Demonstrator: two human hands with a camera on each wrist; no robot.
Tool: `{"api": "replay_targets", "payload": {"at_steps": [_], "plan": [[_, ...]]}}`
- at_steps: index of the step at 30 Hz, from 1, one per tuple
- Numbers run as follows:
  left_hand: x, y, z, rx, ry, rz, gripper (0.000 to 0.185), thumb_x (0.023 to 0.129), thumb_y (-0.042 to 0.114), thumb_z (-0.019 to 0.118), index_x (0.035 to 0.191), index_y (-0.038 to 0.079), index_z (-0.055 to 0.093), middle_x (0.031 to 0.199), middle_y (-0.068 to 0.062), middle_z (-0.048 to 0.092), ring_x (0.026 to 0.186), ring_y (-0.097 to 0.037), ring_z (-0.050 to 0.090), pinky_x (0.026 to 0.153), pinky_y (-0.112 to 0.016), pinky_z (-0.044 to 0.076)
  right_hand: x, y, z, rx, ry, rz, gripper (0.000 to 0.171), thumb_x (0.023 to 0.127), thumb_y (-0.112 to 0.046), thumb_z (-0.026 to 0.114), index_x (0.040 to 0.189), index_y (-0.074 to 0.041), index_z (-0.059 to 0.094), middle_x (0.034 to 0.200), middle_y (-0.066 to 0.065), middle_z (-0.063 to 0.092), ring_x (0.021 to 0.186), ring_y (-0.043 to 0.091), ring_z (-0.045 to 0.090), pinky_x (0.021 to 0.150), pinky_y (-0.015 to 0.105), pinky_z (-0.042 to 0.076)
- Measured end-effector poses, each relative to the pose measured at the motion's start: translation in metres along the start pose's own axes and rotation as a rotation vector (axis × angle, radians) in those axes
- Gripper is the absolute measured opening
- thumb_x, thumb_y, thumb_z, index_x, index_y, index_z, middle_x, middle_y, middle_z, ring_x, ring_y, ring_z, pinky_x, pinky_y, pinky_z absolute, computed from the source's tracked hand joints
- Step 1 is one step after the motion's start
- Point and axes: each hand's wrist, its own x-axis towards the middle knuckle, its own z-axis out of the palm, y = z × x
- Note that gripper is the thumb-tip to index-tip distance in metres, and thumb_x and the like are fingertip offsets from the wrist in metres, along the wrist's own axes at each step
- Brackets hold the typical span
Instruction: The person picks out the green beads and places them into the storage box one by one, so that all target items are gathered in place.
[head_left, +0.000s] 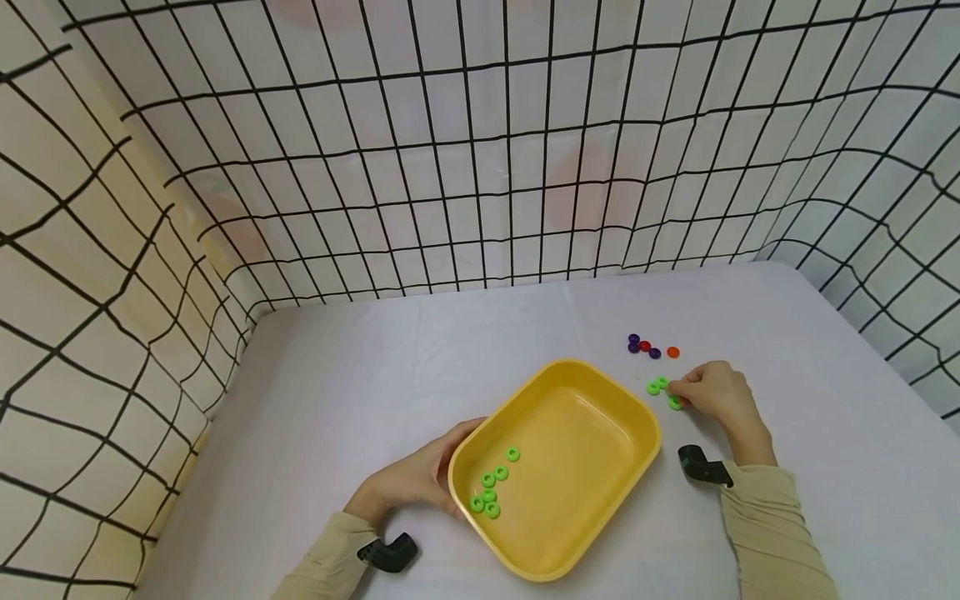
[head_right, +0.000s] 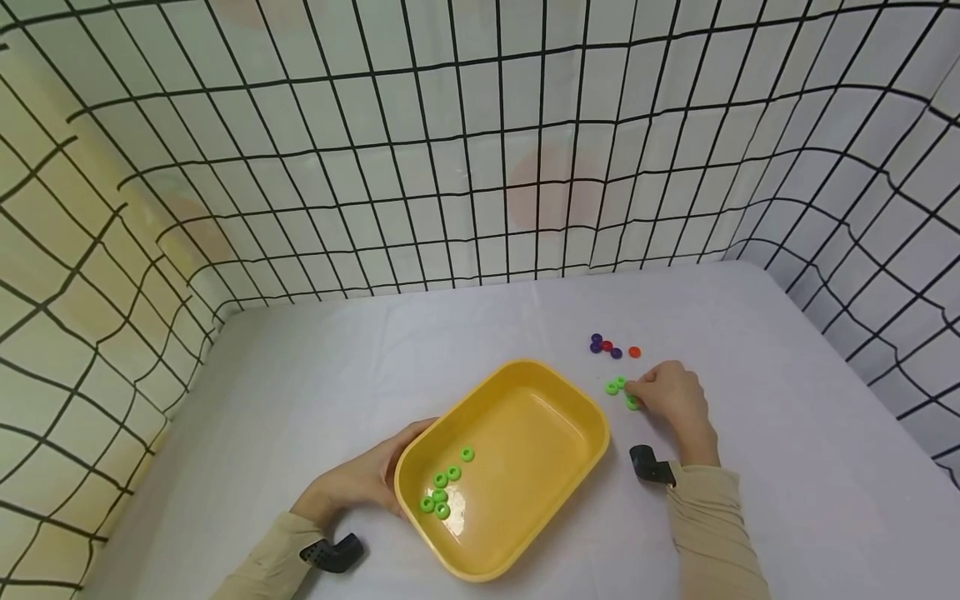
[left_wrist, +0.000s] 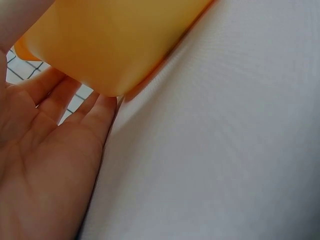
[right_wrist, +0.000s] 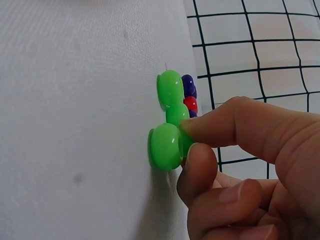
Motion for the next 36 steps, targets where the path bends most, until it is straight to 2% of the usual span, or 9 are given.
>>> {"api": "replay_targets", "payload": {"at_steps": [5,11,17,23,28,33,36], "plan": [[0.0,-0.009,-0.004,0.007,0.001,-0.012,0.104,0.065,0.024,0.084,0.146,0.016,0.018,0.149,-0.01,0.024,0.131,-0.033,0.026,0.109,-0.031,0.019,-0.001,0.0,0.0,0.01,0.0,0.011,0.029,0.082,-0.029,0.061,0.076,0.0,0.065,0.064,0.004,0.058,0.077,0.027,0.048,0.066,0.036,0.037],[-0.001,0.003,0.001,-0.002,-0.006,-0.003,0.104,0.066,0.024,0.083,0.146,0.013,0.017,0.148,-0.013,0.024,0.131,-0.034,0.026,0.109,-0.03,0.02,0.0,-0.001,0.0,0.014,0.003,0.019,0.029,0.082,-0.028,0.059,0.076,0.0,0.065,0.061,0.003,0.057,0.074,0.025,0.048,0.06,0.032,0.035],[-0.001,0.011,0.003,0.004,-0.004,0.0,0.104,0.066,0.025,0.083,0.146,0.011,0.017,0.148,-0.015,0.024,0.131,-0.036,0.025,0.109,-0.027,0.02,0.002,0.0,0.003,0.02,0.005,0.049,0.031,0.082,-0.03,0.057,0.069,-0.003,0.064,0.057,0.002,0.052,0.066,0.021,0.047,0.056,0.028,0.034],[-0.001,0.013,0.004,0.001,-0.009,-0.005,0.105,0.067,0.027,0.083,0.146,0.009,0.017,0.148,-0.016,0.024,0.13,-0.037,0.026,0.109,-0.031,0.019,0.0,0.001,0.004,0.04,0.0,0.089,0.034,0.083,-0.032,0.056,0.068,-0.003,0.063,0.058,0.003,0.051,0.067,0.021,0.047,0.059,0.031,0.035],[-0.001,0.014,0.005,-0.002,-0.019,0.007,0.105,0.067,0.027,0.082,0.146,0.009,0.016,0.148,-0.017,0.023,0.131,-0.037,0.025,0.11,-0.032,0.02,-0.001,0.001,0.002,0.054,0.02,0.081,0.035,0.084,-0.033,0.055,0.073,-0.001,0.065,0.058,0.003,0.054,0.068,0.022,0.048,0.061,0.033,0.034],[0.0,0.01,0.003,-0.003,-0.018,0.008,0.105,0.067,0.026,0.083,0.146,0.009,0.016,0.148,-0.017,0.022,0.131,-0.037,0.025,0.11,-0.033,0.02,-0.004,-0.002,-0.002,0.065,0.036,0.064,0.037,0.084,-0.033,0.055,0.077,0.001,0.066,0.059,0.003,0.055,0.066,0.021,0.047,0.059,0.032,0.033],[0.0,0.001,0.0,0.003,-0.012,0.001,0.106,0.066,0.026,0.083,0.146,0.012,0.016,0.149,-0.014,0.023,0.131,-0.034,0.026,0.11,-0.033,0.02,-0.004,-0.004,-0.002,0.061,0.044,0.059,0.036,0.084,-0.033,0.054,0.077,0.001,0.066,0.06,0.004,0.055,0.065,0.02,0.046,0.057,0.031,0.033]]}}
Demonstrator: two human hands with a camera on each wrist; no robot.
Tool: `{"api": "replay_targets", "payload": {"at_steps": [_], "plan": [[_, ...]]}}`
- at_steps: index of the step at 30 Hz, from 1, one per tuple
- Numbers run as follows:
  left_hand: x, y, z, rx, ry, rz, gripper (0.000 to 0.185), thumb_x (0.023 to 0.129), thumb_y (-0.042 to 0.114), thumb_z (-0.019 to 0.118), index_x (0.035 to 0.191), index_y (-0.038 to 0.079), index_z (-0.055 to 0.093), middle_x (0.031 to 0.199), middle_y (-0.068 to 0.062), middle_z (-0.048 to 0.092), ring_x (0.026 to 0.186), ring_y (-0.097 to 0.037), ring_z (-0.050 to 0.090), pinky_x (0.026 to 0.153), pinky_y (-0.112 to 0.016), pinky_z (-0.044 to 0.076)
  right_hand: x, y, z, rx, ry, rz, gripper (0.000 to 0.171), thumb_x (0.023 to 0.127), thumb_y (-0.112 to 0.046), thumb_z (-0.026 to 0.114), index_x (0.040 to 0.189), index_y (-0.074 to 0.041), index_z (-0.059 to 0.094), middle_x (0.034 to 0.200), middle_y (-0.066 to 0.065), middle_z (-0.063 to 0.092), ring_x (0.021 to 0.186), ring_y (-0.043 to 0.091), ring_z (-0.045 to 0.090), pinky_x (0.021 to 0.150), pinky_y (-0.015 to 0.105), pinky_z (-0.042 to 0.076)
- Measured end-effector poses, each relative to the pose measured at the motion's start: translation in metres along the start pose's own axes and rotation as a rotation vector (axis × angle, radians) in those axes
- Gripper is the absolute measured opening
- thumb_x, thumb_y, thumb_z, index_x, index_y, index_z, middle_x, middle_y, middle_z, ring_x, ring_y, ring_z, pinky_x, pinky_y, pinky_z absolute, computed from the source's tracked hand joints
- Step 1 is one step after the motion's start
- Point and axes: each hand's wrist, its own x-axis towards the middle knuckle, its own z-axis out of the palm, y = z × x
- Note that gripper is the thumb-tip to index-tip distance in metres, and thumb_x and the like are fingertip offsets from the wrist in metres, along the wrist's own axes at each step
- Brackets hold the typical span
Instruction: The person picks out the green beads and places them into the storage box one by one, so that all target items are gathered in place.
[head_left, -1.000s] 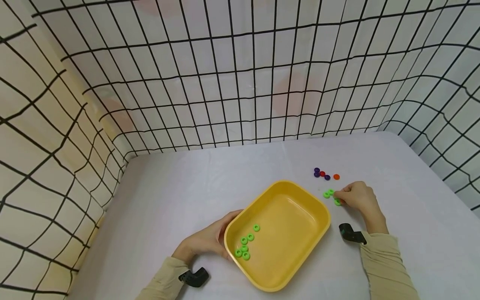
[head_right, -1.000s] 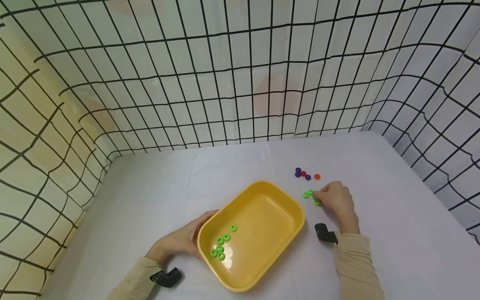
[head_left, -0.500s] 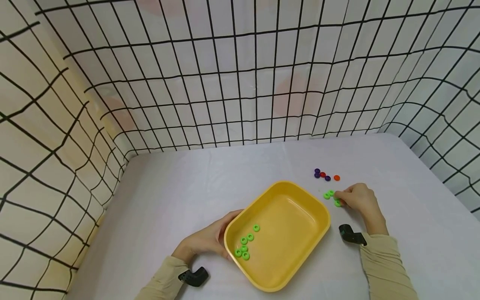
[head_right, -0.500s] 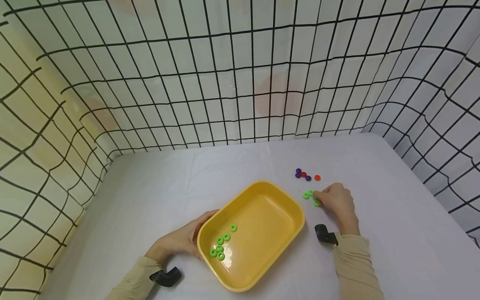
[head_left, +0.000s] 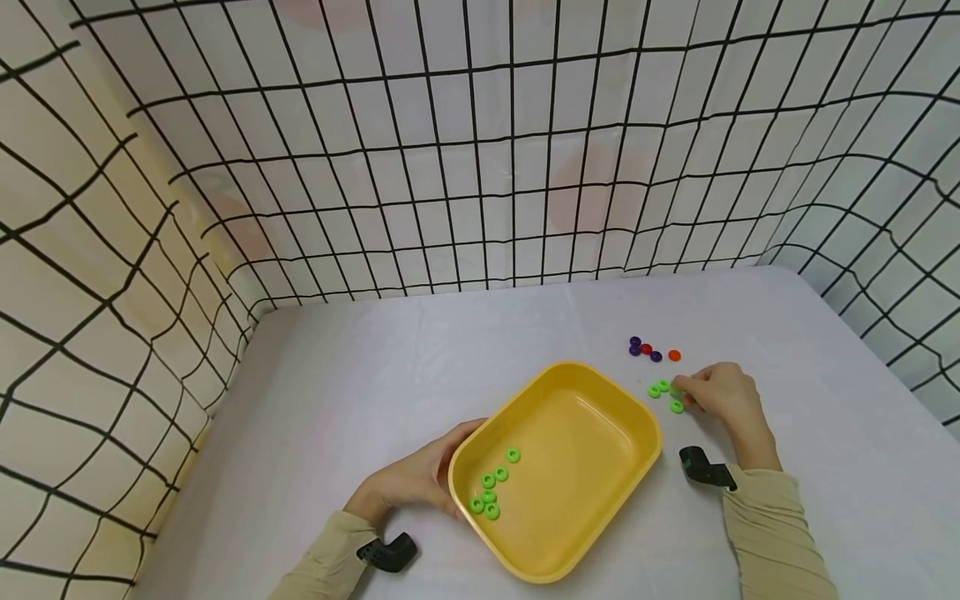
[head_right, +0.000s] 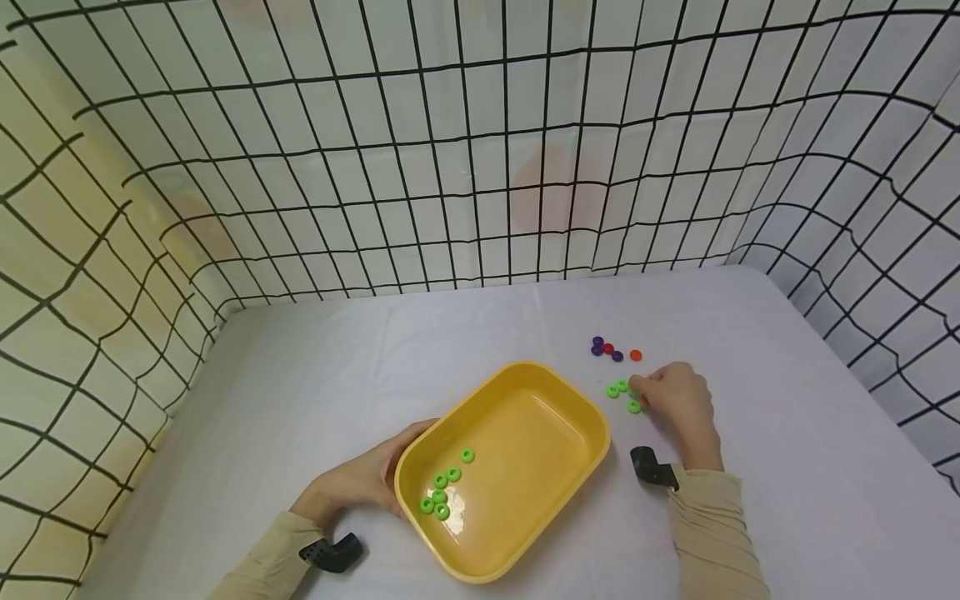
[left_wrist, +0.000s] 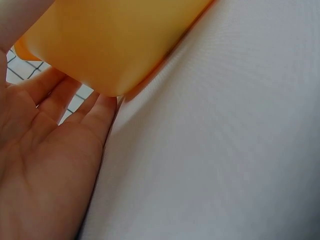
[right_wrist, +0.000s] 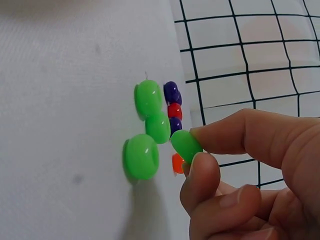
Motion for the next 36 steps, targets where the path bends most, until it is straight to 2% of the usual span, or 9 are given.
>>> {"api": "replay_targets", "payload": {"at_steps": [6,12,15,19,25,26,30,32,36], "plan": [[0.0,-0.015,-0.005,0.031,0.011,-0.011,0.104,0.065,0.028,0.083,0.146,0.02,0.018,0.148,-0.006,0.027,0.131,-0.027,0.03,0.109,-0.03,0.02,0.015,0.011,0.003,-0.004,0.039,0.0,0.041,0.083,-0.039,0.058,0.088,0.001,0.066,0.06,0.004,0.057,0.067,0.023,0.048,0.056,0.032,0.035],[-0.002,-0.015,-0.007,0.039,0.017,-0.018,0.103,0.065,0.028,0.083,0.146,0.022,0.019,0.148,-0.004,0.027,0.131,-0.024,0.03,0.109,-0.032,0.02,0.056,0.048,0.02,-0.046,0.128,-0.044,0.06,0.081,-0.062,0.052,0.094,-0.006,0.065,0.073,0.006,0.063,0.074,0.025,0.048,0.059,0.033,0.036],[-0.002,-0.015,-0.007,0.047,0.014,-0.012,0.104,0.065,0.029,0.083,0.146,0.022,0.019,0.148,-0.004,0.027,0.131,-0.025,0.03,0.109,-0.031,0.019,0.064,0.053,0.025,-0.061,0.164,-0.058,0.062,0.079,-0.066,0.05,0.094,-0.008,0.065,0.072,0.004,0.064,0.073,0.024,0.048,0.058,0.032,0.035],[-0.001,-0.009,-0.005,0.028,-0.003,0.004,0.104,0.066,0.025,0.083,0.146,0.018,0.017,0.148,-0.008,0.025,0.131,-0.03,0.028,0.109,-0.031,0.02,0.035,0.024,0.01,-0.026,0.112,-0.041,0.058,0.082,-0.059,0.054,0.098,-0.004,0.064,0.069,0.002,0.063,0.073,0.024,0.05,0.058,0.033,0.037],[0.001,-0.004,0.0,0.001,-0.022,0.027,0.104,0.067,0.024,0.082,0.146,0.013,0.016,0.147,-0.014,0.025,0.13,-0.035,0.027,0.109,-0.031,0.021,0.03,0.018,0.01,0.005,0.137,-0.01,0.062,0.08,-0.063,0.054,0.103,-0.006,0.062,0.081,0.008,0.066,0.082,0.027,0.048,0.062,0.038,0.04],[0.001,-0.004,0.001,-0.002,-0.021,0.026,0.104,0.067,0.024,0.082,0.146,0.013,0.016,0.147,-0.015,0.025,0.131,-0.035,0.027,0.109,-0.031,0.021,0.031,0.016,0.01,0.006,0.147,-0.027,0.062,0.079,-0.063,0.054,0.102,-0.007,0.063,0.079,0.007,0.066,0.081,0.027,0.049,0.061,0.038,0.04],[-0.001,0.006,0.004,-0.019,-0.015,0.011,0.104,0.067,0.024,0.082,0.146,0.009,0.016,0.147,-0.018,0.024,0.13,-0.038,0.026,0.11,-0.032,0.02,-0.018,-0.039,-0.006,0.051,0.126,-0.135,0.05,0.082,-0.049,0.06,0.094,-0.001,0.065,0.072,0.009,0.064,0.068,0.023,0.049,0.054,0.032,0.037],[-0.001,0.004,0.002,-0.01,-0.011,0.011,0.104,0.067,0.024,0.082,0.146,0.01,0.016,0.147,-0.017,0.024,0.13,-0.037,0.026,0.11,-0.032,0.019,-0.033,-0.056,-0.01,0.06,0.105,-0.201,0.049,0.083,-0.048,0.06,0.091,-0.001,0.065,0.072,0.009,0.063,0.063,0.02,0.047,0.053,0.028,0.033],[-0.001,-0.008,-0.004,0.021,-0.008,0.016,0.104,0.067,0.024,0.083,0.146,0.015,0.016,0.148,-0.013,0.026,0.131,-0.033,0.027,0.11,-0.03,0.018,-0.049,-0.073,-0.015,0.051,0.124,-0.252,0.042,0.085,-0.046,0.059,0.088,-0.004,0.065,0.07,0.004,0.063,0.06,0.018,0.045,0.052,0.027,0.03]]}}
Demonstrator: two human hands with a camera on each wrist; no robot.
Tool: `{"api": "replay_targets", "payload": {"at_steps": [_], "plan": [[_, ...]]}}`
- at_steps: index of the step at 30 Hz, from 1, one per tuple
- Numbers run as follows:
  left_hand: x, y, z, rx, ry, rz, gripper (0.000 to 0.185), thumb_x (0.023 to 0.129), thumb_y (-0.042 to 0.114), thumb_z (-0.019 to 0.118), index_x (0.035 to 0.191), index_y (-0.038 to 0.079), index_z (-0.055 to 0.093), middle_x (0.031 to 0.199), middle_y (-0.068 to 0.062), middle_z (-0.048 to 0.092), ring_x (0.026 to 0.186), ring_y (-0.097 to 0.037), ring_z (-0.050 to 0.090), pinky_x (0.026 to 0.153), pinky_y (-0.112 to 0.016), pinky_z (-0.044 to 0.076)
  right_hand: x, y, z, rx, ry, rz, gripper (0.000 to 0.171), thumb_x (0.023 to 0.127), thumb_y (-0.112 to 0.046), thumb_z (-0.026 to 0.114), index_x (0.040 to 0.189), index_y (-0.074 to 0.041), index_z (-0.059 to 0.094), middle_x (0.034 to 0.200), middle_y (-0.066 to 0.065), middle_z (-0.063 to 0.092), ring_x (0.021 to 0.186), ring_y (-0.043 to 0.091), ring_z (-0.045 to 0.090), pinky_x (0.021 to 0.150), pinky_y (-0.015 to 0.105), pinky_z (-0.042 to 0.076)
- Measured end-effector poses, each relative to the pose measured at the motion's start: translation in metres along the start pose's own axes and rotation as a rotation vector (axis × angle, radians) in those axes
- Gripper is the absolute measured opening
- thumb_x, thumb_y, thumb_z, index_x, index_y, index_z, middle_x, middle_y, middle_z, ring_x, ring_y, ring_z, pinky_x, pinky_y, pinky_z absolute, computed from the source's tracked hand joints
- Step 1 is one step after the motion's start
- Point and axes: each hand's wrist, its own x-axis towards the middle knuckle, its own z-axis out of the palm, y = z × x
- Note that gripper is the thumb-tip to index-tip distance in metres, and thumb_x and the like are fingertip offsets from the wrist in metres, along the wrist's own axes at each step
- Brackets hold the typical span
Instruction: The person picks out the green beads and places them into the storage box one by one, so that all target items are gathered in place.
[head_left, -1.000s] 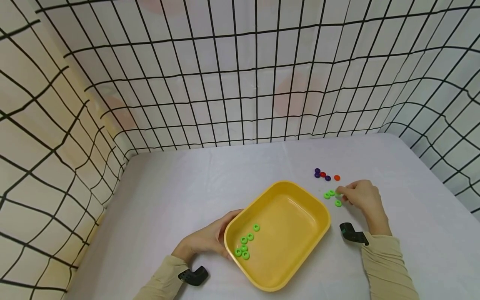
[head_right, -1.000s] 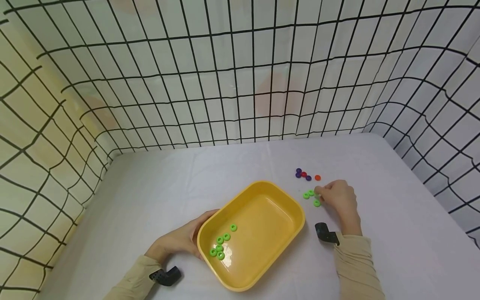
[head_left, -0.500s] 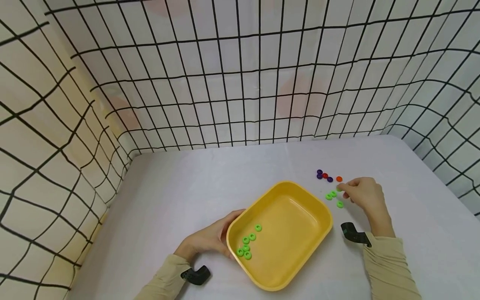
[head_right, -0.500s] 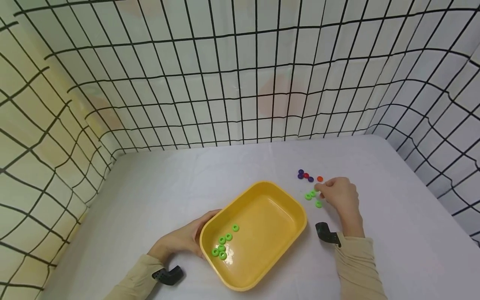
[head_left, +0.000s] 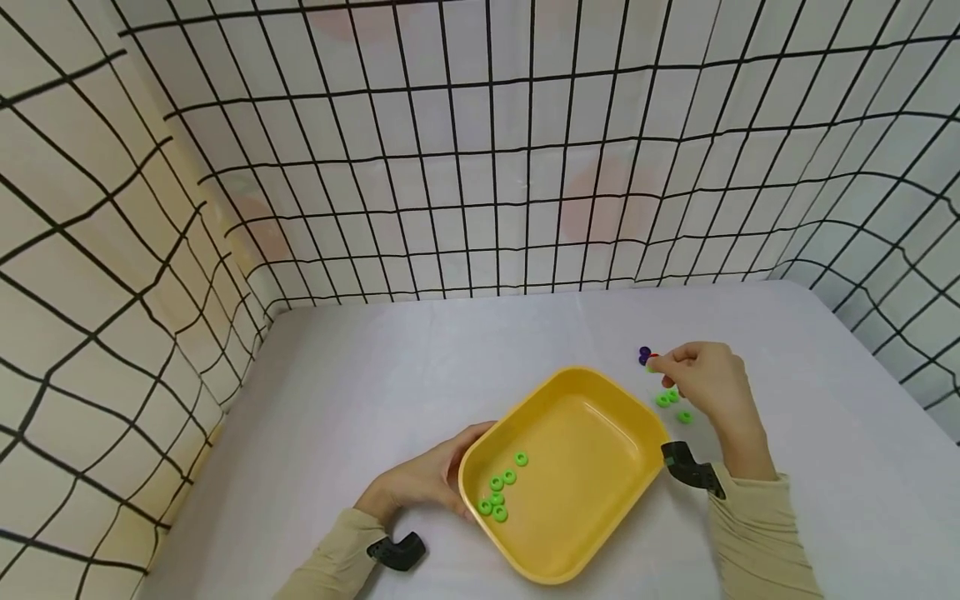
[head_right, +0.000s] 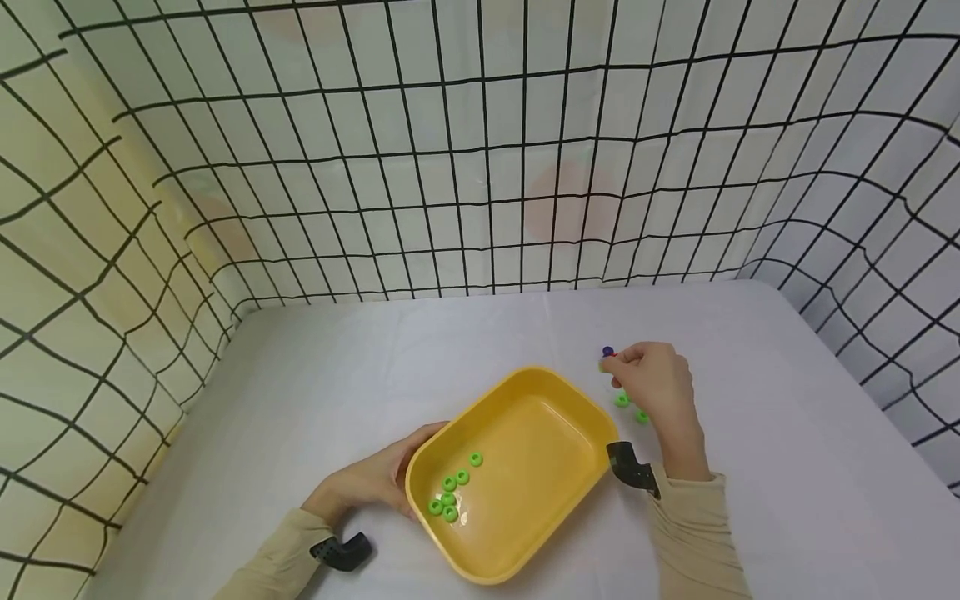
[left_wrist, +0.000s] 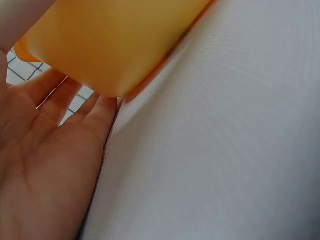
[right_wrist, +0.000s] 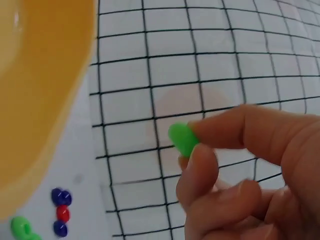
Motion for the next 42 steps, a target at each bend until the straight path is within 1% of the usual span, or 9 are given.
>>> {"api": "replay_targets", "payload": {"at_steps": [5,9,16,19,22,25,30,37,42], "plan": [[-0.001,-0.009,-0.004,0.028,0.004,-0.008,0.104,0.066,0.029,0.083,0.146,0.021,0.017,0.148,-0.007,0.026,0.132,-0.026,0.029,0.11,-0.03,0.017,-0.004,-0.015,-0.003,-0.001,0.04,-0.044,0.036,0.086,-0.04,0.058,0.085,-0.004,0.064,0.066,0.003,0.061,0.059,0.019,0.044,0.049,0.026,0.027],[-0.003,-0.01,-0.004,0.034,0.018,-0.029,0.103,0.065,0.031,0.083,0.146,0.024,0.019,0.148,-0.003,0.026,0.132,-0.022,0.029,0.11,-0.032,0.015,-0.007,-0.033,0.006,0.024,0.015,-0.093,0.03,0.084,-0.035,0.061,0.084,-0.005,0.065,0.065,0.003,0.061,0.054,0.018,0.045,0.046,0.025,0.032],[-0.001,-0.012,-0.006,0.04,0.008,0.009,0.104,0.066,0.027,0.083,0.146,0.02,0.018,0.147,-0.007,0.028,0.132,-0.026,0.029,0.11,-0.032,0.013,-0.013,-0.061,0.049,0.028,-0.106,-0.162,0.022,0.083,-0.024,0.064,0.081,-0.003,0.063,0.062,0.003,0.062,0.053,0.016,0.048,0.051,0.026,0.036],[-0.001,-0.012,-0.007,0.049,0.008,0.025,0.104,0.066,0.025,0.083,0.146,0.018,0.017,0.147,-0.009,0.027,0.132,-0.028,0.028,0.11,-0.033,0.014,-0.019,-0.072,0.07,0.022,-0.147,-0.164,0.018,0.081,-0.021,0.064,0.074,-0.004,0.062,0.057,0.002,0.06,0.049,0.015,0.047,0.048,0.024,0.035],[-0.002,-0.011,-0.007,0.061,0.022,0.008,0.104,0.065,0.022,0.083,0.146,0.021,0.018,0.147,-0.007,0.028,0.132,-0.026,0.029,0.11,-0.035,0.014,-0.025,-0.08,0.089,-0.022,-0.179,-0.156,0.022,0.08,-0.019,0.064,0.062,-0.007,0.06,0.05,0.001,0.055,0.043,0.014,0.042,0.042,0.022,0.029],[-0.003,-0.01,-0.006,0.075,0.039,-0.021,0.102,0.066,0.022,0.083,0.145,0.026,0.02,0.147,-0.002,0.03,0.131,-0.022,0.03,0.11,-0.036,0.014,-0.03,-0.084,0.102,-0.095,-0.207,-0.163,0.029,0.078,-0.018,0.064,0.052,-0.009,0.055,0.043,-0.001,0.049,0.04,0.012,0.039,0.04,0.02,0.026],[-0.002,-0.008,-0.005,0.065,0.036,-0.023,0.1,0.066,0.023,0.083,0.145,0.026,0.021,0.146,-0.002,0.03,0.131,-0.021,0.03,0.11,-0.036,0.014,-0.034,-0.084,0.114,-0.174,-0.247,-0.174,0.033,0.076,-0.015,0.066,0.046,-0.009,0.052,0.038,-0.004,0.045,0.037,0.011,0.038,0.039,0.019,0.023],[-0.001,-0.007,-0.005,0.06,0.024,-0.004,0.1,0.066,0.023,0.083,0.145,0.024,0.021,0.146,-0.003,0.03,0.13,-0.023,0.031,0.109,-0.033,0.016,-0.034,-0.084,0.124,-0.163,-0.384,-0.204,0.032,0.074,-0.007,0.069,0.047,-0.006,0.052,0.038,-0.003,0.042,0.036,0.01,0.036,0.038,0.019,0.026],[-0.003,-0.007,-0.006,0.073,0.034,-0.001,0.099,0.066,0.02,0.083,0.144,0.024,0.022,0.145,-0.003,0.032,0.129,-0.021,0.032,0.109,-0.035,0.015,-0.033,-0.085,0.129,-0.168,-0.434,-0.204,0.024,0.075,-0.004,0.069,0.054,-0.003,0.056,0.045,0.004,0.052,0.04,0.012,0.043,0.041,0.02,0.031]]}}
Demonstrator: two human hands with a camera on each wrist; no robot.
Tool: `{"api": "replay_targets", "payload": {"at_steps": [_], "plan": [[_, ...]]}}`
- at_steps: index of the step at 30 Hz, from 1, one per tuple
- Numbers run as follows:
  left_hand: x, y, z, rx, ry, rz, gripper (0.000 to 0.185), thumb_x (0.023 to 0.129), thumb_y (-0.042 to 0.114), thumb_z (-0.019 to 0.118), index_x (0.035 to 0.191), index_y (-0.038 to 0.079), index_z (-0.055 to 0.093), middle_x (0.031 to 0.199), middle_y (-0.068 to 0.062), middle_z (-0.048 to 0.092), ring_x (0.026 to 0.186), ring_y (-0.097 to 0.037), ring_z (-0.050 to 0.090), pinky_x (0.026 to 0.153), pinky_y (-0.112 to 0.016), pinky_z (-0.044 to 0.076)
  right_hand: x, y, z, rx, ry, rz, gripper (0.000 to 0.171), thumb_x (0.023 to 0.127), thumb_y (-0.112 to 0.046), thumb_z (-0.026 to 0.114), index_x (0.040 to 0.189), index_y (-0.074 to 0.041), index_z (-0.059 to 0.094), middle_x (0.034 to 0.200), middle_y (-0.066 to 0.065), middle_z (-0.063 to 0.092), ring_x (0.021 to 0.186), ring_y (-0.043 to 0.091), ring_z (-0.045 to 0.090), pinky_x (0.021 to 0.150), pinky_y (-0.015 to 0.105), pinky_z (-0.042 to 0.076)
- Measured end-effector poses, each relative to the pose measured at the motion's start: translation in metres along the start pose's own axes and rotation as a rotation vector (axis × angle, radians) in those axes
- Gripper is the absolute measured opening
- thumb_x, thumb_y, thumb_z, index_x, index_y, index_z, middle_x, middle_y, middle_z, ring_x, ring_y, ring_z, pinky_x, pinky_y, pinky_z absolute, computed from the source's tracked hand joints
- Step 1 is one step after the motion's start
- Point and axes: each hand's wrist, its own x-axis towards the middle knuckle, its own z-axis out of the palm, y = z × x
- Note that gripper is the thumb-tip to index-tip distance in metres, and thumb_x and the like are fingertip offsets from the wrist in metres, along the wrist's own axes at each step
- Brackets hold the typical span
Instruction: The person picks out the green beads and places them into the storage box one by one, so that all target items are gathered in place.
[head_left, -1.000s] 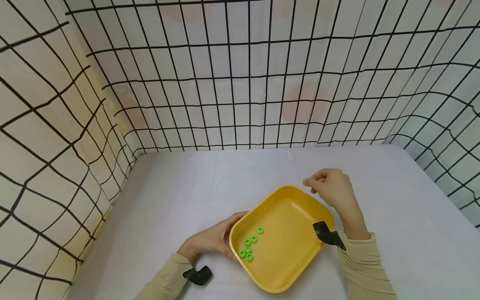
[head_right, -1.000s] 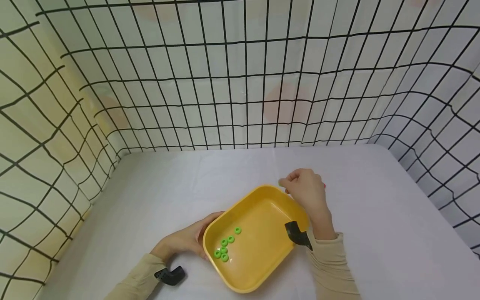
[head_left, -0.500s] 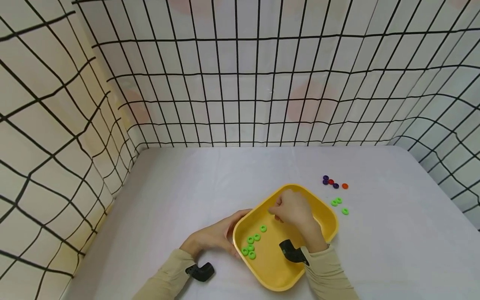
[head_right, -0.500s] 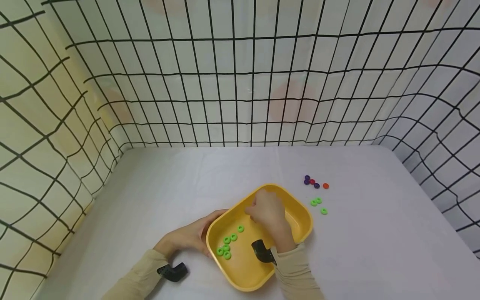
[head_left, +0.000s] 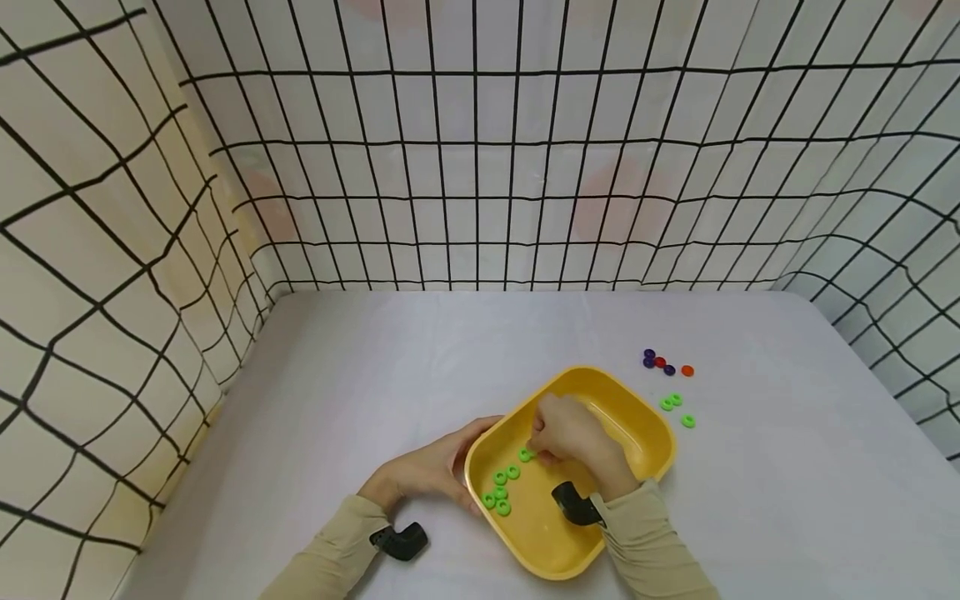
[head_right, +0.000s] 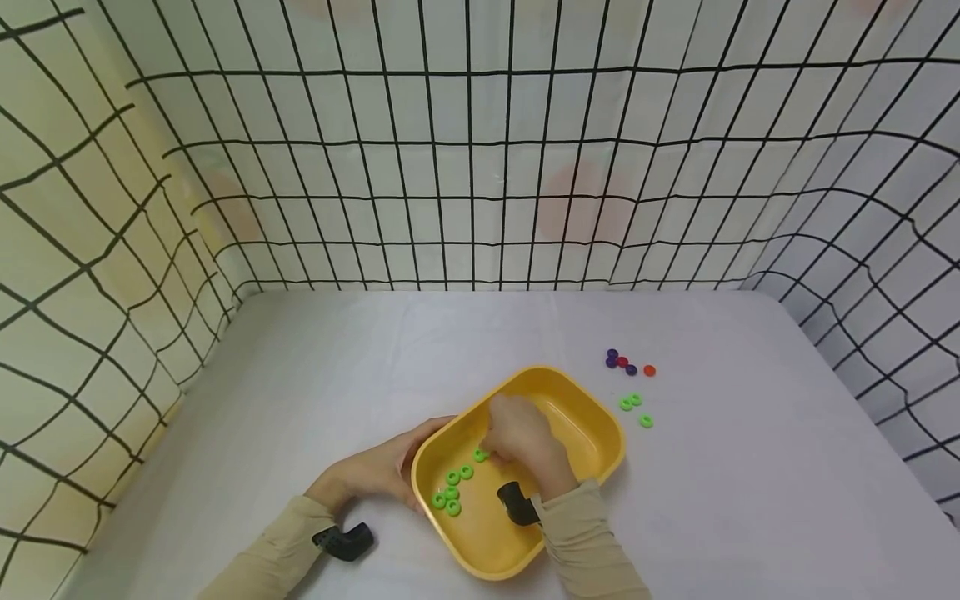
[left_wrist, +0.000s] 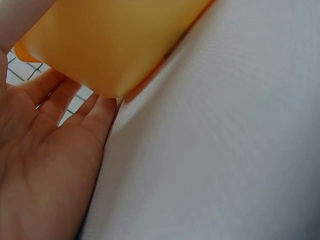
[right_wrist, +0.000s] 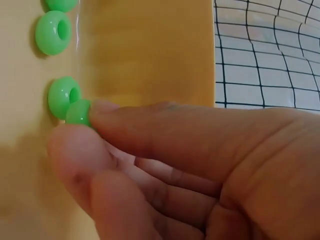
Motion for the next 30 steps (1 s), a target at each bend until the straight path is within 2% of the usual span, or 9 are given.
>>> {"api": "replay_targets", "payload": {"at_steps": [5,11,17,23,30], "plan": [[-0.0007,-0.0008,-0.0008,0.006,0.007,-0.004,0.101,0.065,0.017,0.084,0.145,0.025,0.022,0.146,-0.001,0.031,0.13,-0.019,0.031,0.11,-0.036,0.013,0.0009,-0.002,0.0013,-0.009,-0.006,0.01,0.022,0.076,-0.006,0.069,0.057,-0.001,0.059,0.049,0.008,0.057,0.042,0.014,0.048,0.042,0.02,0.034],[-0.0015,-0.002,-0.0007,0.004,0.013,-0.008,0.102,0.064,0.017,0.084,0.145,0.026,0.022,0.147,0.0,0.03,0.131,-0.019,0.03,0.11,-0.038,0.011,0.0014,-0.001,0.0017,0.001,0.005,0.002,0.023,0.077,-0.004,0.066,0.055,-0.002,0.059,0.048,0.007,0.057,0.041,0.013,0.047,0.042,0.021,0.035],[0.0,-0.0016,-0.0006,0.002,0.006,-0.002,0.103,0.064,0.016,0.084,0.145,0.025,0.022,0.146,-0.001,0.031,0.132,-0.019,0.029,0.11,-0.034,0.012,0.0013,-0.0001,0.0023,-0.018,0.029,0.001,0.024,0.079,-0.007,0.068,0.056,-0.005,0.06,0.048,0.004,0.057,0.044,0.015,0.053,0.044,0.022,0.04],[0.0006,0.0002,-0.0003,-0.001,-0.001,0.002,0.102,0.065,0.018,0.084,0.145,0.025,0.021,0.146,-0.002,0.031,0.131,-0.02,0.03,0.11,-0.031,0.014,0.0003,-0.0016,0.0009,-0.04,0.05,0.023,0.026,0.081,-0.011,0.068,0.057,-0.006,0.06,0.05,0.004,0.057,0.044,0.013,0.051,0.045,0.022,0.037],[0.0001,-0.0002,0.0006,0.004,0.008,-0.005,0.103,0.065,0.021,0.084,0.145,0.024,0.021,0.146,-0.003,0.031,0.132,-0.019,0.03,0.11,-0.032,0.013,-0.0034,-0.0034,-0.0055,0.016,0.102,-0.002,0.021,0.083,-0.012,0.064,0.063,-0.006,0.062,0.051,0.002,0.057,0.045,0.013,0.051,0.045,0.023,0.04]]}}
